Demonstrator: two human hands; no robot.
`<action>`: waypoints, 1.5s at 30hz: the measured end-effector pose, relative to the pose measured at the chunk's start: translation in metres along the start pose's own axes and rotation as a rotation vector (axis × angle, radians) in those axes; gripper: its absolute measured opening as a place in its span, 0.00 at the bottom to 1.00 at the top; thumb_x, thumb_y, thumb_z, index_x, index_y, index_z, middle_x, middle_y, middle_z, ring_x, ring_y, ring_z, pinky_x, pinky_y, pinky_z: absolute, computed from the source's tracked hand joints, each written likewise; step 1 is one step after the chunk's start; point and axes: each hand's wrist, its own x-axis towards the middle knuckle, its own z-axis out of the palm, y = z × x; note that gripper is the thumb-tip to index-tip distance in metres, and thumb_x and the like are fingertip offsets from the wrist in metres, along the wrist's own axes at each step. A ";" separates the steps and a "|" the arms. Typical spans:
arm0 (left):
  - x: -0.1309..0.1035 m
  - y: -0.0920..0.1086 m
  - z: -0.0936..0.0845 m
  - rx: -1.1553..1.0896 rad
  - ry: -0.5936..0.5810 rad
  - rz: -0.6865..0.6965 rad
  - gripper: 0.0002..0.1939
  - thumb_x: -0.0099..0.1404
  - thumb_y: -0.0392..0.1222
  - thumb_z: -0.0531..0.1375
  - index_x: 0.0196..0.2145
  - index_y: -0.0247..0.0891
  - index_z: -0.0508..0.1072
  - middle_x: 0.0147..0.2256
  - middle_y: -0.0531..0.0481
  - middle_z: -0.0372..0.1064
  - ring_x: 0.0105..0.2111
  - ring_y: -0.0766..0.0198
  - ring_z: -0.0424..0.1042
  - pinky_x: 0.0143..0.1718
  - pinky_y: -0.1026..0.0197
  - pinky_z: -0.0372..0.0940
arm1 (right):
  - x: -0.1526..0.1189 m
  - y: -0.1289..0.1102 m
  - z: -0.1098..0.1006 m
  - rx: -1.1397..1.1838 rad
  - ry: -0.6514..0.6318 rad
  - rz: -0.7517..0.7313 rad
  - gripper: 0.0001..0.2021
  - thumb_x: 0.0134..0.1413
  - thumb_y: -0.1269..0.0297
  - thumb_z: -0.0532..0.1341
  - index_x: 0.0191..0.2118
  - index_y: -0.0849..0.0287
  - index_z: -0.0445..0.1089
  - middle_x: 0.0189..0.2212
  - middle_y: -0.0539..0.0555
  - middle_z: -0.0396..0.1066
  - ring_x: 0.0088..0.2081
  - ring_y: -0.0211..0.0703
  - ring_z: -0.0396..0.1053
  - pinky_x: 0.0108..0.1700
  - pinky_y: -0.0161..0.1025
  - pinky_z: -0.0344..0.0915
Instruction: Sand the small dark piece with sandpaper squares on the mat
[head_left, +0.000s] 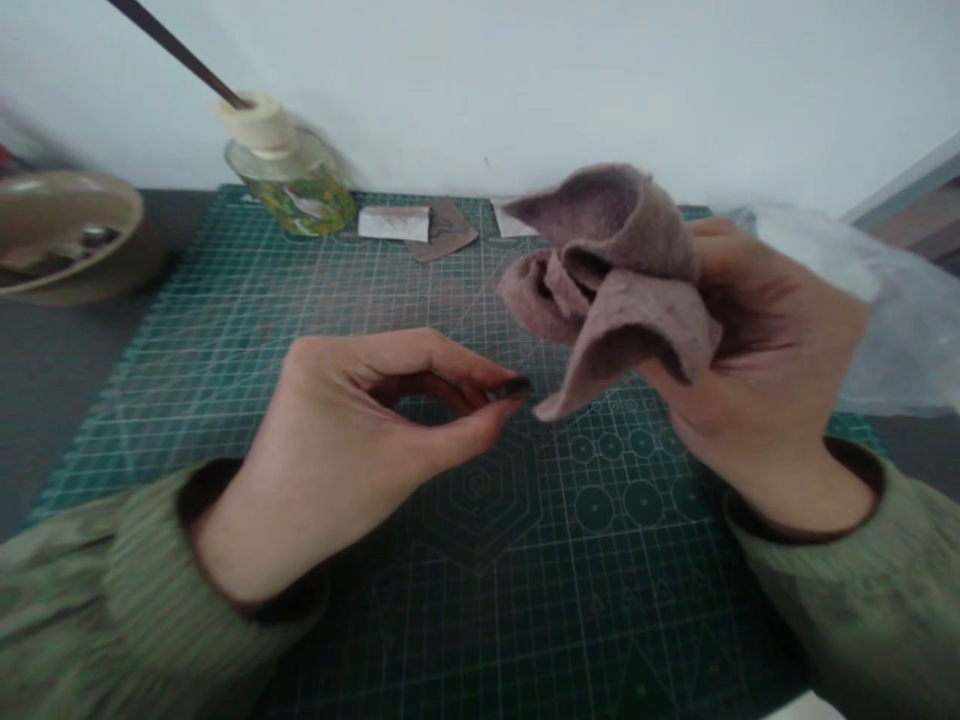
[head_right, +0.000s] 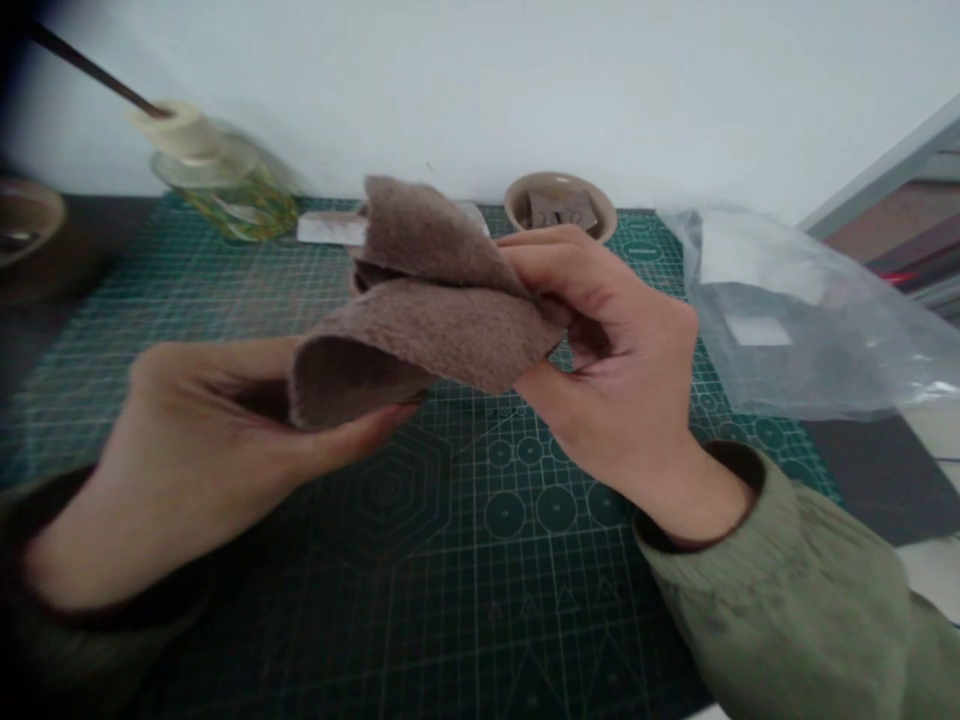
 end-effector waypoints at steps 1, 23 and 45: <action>-0.001 -0.001 0.000 0.001 -0.004 -0.014 0.05 0.61 0.35 0.80 0.33 0.42 0.90 0.29 0.57 0.85 0.29 0.66 0.82 0.31 0.71 0.77 | 0.000 -0.001 0.001 0.015 -0.073 -0.018 0.14 0.64 0.76 0.71 0.49 0.49 0.85 0.49 0.50 0.86 0.51 0.49 0.84 0.53 0.45 0.82; 0.002 -0.003 -0.004 0.055 -0.024 0.022 0.06 0.63 0.33 0.75 0.34 0.43 0.88 0.32 0.53 0.84 0.31 0.62 0.81 0.33 0.64 0.77 | 0.000 -0.004 -0.003 -0.056 -0.097 -0.003 0.22 0.60 0.85 0.66 0.46 0.48 0.86 0.49 0.50 0.88 0.52 0.51 0.86 0.57 0.48 0.84; 0.007 -0.007 -0.007 -0.068 0.107 0.172 0.09 0.63 0.31 0.77 0.38 0.43 0.89 0.37 0.49 0.86 0.34 0.63 0.82 0.35 0.62 0.76 | -0.004 -0.002 -0.002 -0.020 -0.061 0.046 0.20 0.57 0.83 0.70 0.46 0.49 0.84 0.49 0.52 0.87 0.51 0.53 0.86 0.56 0.49 0.82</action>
